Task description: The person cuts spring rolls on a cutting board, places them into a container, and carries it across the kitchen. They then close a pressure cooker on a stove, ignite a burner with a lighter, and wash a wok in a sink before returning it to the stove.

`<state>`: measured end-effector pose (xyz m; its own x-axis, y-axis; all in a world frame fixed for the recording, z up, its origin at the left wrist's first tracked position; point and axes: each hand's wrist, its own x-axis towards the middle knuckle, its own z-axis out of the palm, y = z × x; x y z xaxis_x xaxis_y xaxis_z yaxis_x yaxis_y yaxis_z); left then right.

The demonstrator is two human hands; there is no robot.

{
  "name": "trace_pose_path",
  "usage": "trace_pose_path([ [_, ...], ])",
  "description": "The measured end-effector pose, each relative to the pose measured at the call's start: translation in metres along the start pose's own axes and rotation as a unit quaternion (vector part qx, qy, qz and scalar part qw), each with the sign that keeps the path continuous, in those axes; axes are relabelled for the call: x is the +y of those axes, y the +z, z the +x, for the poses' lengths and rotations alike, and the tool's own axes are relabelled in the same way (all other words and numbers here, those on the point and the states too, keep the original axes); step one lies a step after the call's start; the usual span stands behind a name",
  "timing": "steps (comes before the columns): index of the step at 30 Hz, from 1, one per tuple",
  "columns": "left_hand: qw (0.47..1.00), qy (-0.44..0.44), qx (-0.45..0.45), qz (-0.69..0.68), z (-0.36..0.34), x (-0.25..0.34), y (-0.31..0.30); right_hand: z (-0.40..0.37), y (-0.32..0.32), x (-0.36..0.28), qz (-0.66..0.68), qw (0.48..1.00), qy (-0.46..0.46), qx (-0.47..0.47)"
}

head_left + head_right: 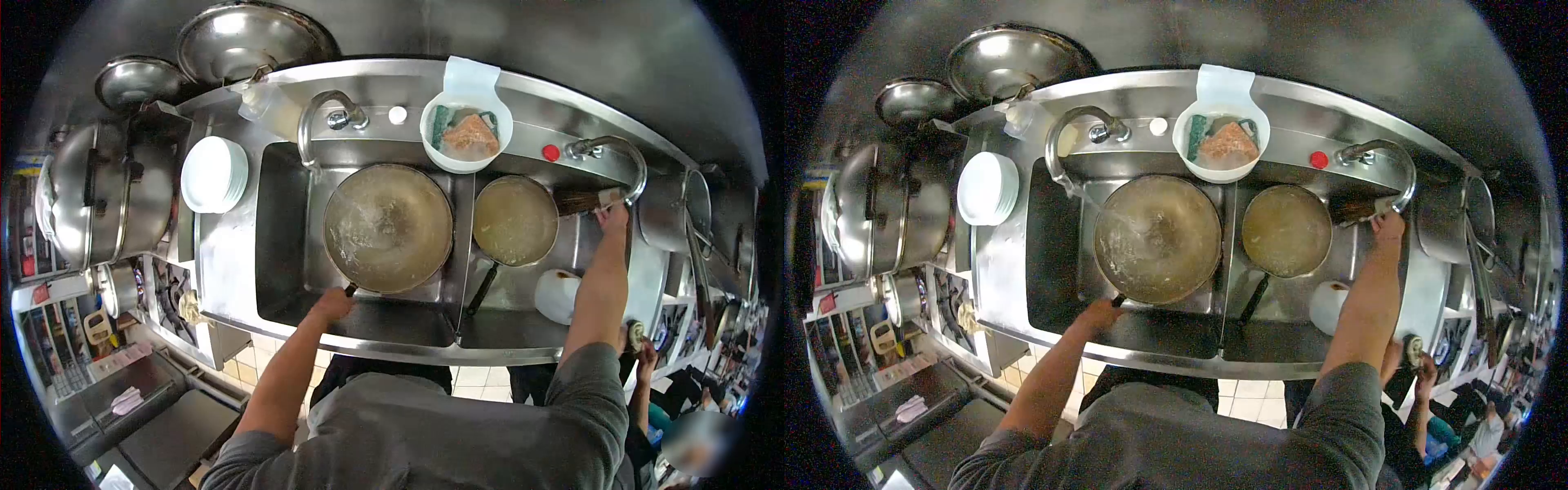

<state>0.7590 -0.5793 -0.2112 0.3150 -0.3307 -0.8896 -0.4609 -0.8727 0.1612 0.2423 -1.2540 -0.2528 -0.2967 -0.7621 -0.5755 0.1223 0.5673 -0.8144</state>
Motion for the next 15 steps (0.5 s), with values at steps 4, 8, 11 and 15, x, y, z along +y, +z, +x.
trace_pose_path([
  [4,0.996,0.000,0.073,0.055,-0.049,0.019,-0.048,0.031,0.016,0.005,0.057,0.994,-0.021,-0.093],
  [8,0.980,0.066,0.166,0.090,-0.106,0.074,-0.091,0.039,0.023,0.018,0.069,0.983,-0.065,-0.158],
  [11,0.980,0.069,0.184,0.040,-0.137,0.117,-0.109,-0.012,0.041,0.031,-0.099,0.967,-0.232,-0.034],
  [15,0.966,0.073,0.245,0.033,-0.148,0.148,-0.130,-0.107,0.040,0.049,-0.004,0.964,-0.255,-0.072],
])
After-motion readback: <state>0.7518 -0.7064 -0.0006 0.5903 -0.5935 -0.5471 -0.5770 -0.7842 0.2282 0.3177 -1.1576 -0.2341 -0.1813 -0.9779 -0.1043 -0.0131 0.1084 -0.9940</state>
